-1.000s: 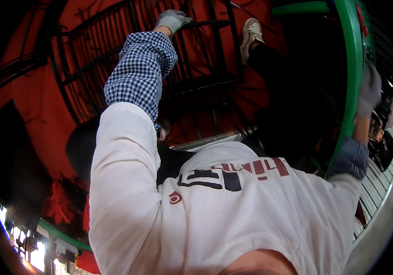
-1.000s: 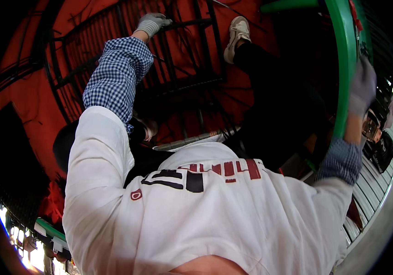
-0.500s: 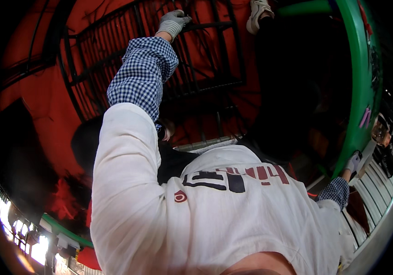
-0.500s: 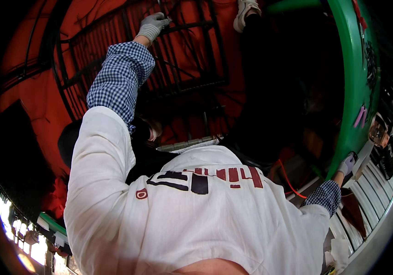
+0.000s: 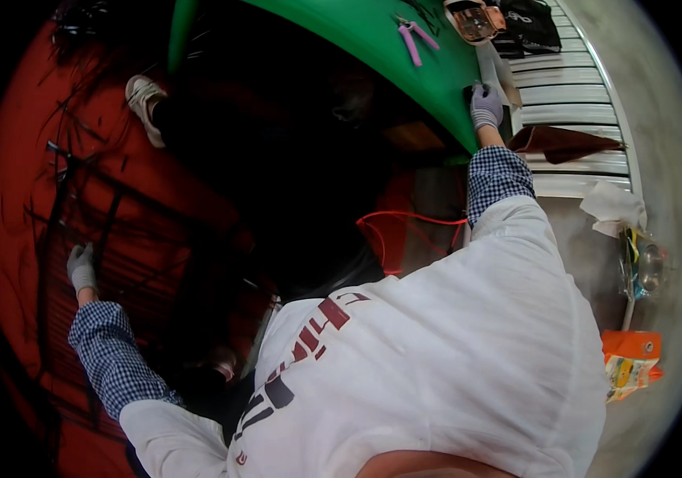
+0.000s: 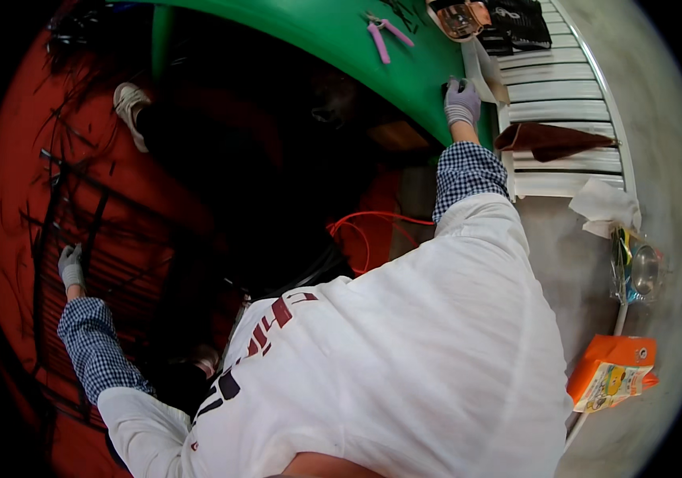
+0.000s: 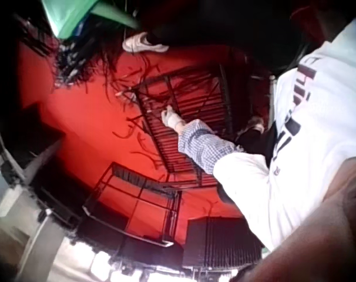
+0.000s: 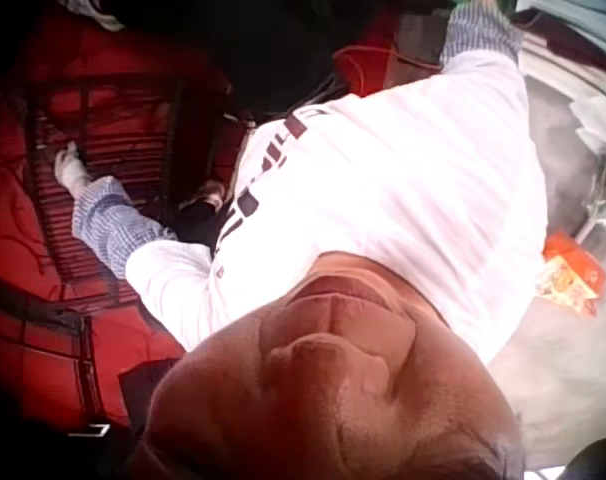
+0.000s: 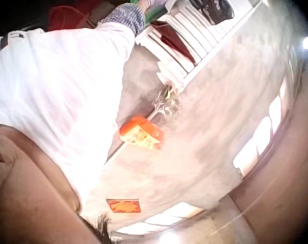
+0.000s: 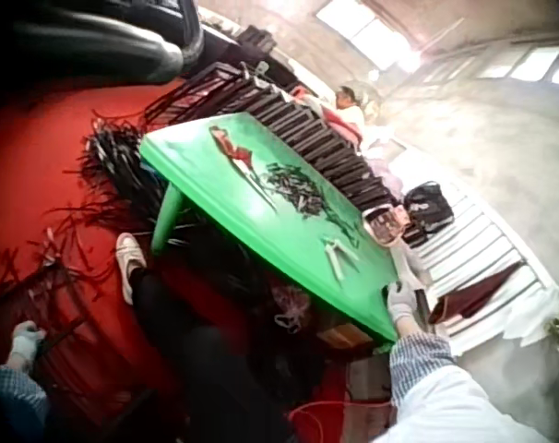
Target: The person weaves black plastic strips through a metal chair frame, pulling them taut by hand and securing them with a pneumatic staple gun and pliers.
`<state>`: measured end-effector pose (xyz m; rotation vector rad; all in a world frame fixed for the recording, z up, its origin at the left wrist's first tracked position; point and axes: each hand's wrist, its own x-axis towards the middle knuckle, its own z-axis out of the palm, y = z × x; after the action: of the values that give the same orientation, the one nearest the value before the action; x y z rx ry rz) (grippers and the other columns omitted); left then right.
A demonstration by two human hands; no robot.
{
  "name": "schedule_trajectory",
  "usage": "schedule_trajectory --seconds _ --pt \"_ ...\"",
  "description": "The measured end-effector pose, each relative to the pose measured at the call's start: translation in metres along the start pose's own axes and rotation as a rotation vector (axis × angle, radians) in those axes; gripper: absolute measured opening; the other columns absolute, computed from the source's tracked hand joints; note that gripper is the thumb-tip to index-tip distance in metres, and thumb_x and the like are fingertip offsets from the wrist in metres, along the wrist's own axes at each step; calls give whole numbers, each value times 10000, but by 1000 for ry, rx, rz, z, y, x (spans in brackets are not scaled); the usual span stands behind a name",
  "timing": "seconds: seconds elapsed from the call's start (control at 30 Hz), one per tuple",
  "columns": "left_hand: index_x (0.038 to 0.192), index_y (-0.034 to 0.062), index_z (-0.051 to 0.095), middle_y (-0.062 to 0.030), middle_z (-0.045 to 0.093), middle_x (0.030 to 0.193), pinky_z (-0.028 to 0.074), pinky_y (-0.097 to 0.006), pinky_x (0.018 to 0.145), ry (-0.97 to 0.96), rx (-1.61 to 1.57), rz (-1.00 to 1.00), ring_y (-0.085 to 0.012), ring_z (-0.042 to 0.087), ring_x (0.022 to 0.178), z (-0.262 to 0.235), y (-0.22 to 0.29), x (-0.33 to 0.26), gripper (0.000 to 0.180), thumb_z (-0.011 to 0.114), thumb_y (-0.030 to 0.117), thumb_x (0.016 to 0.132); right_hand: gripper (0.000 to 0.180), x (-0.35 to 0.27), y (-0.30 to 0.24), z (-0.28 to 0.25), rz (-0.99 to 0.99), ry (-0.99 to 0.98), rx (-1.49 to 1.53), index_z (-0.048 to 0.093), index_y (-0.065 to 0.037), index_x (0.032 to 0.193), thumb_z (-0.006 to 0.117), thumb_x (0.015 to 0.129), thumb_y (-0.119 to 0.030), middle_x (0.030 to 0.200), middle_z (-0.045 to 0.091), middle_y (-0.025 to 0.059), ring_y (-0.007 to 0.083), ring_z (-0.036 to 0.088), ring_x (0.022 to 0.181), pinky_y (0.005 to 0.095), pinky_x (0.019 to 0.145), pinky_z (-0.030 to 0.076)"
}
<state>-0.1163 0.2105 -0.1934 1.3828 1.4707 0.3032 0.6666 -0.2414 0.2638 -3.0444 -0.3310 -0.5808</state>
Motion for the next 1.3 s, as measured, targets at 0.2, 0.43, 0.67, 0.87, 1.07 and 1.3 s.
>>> schedule_trajectory --seconds 0.2,0.43,0.67,0.87,1.07,1.3 --pt "885 45 651 -27 592 751 408 -311 592 4 139 -29 -123 506 663 12 -3 -7 196 681 239 892 784 29 57 7 170 111 -113 500 -62 1383 466 898 -677 1392 530 173 358 530 1262 458 1033 439" --pt "1274 48 625 -138 686 1155 515 -371 857 54 -162 -89 -243 660 1019 13 29 -62 557 712 406 856 561 31 173 51 -68 -386 66 627 -30 1252 596 921 -482 1165 680 187 334 644 1045 423 894 488" --pt "992 196 726 -68 707 880 551 -398 712 80 379 -40 -250 680 770 15 73 -57 345 612 509 899 565 23 113 14 -123 -307 261 598 48 1231 776 813 -287 1113 693 133 254 659 970 356 843 515" --pt "1050 241 731 -63 710 929 561 -468 708 22 376 -94 -288 686 783 18 56 -57 356 557 533 943 503 -74 -75 -71 -592 -256 849 513 57 1326 688 916 -173 1299 587 142 213 590 1116 311 952 476" --pt "1106 91 711 -110 713 1100 531 -386 810 14 240 -233 -273 680 902 15 85 -66 348 728 324 848 238 -234 -296 -141 -661 -1260 1143 593 41 921 647 898 -190 789 567 98 185 565 694 304 617 472" --pt "965 65 699 -142 684 958 537 -428 786 16 122 -276 -299 661 876 1 132 -93 271 701 321 874 287 -422 -386 -86 -925 -1594 832 644 23 1083 738 855 -123 800 678 57 110 648 624 256 575 541"
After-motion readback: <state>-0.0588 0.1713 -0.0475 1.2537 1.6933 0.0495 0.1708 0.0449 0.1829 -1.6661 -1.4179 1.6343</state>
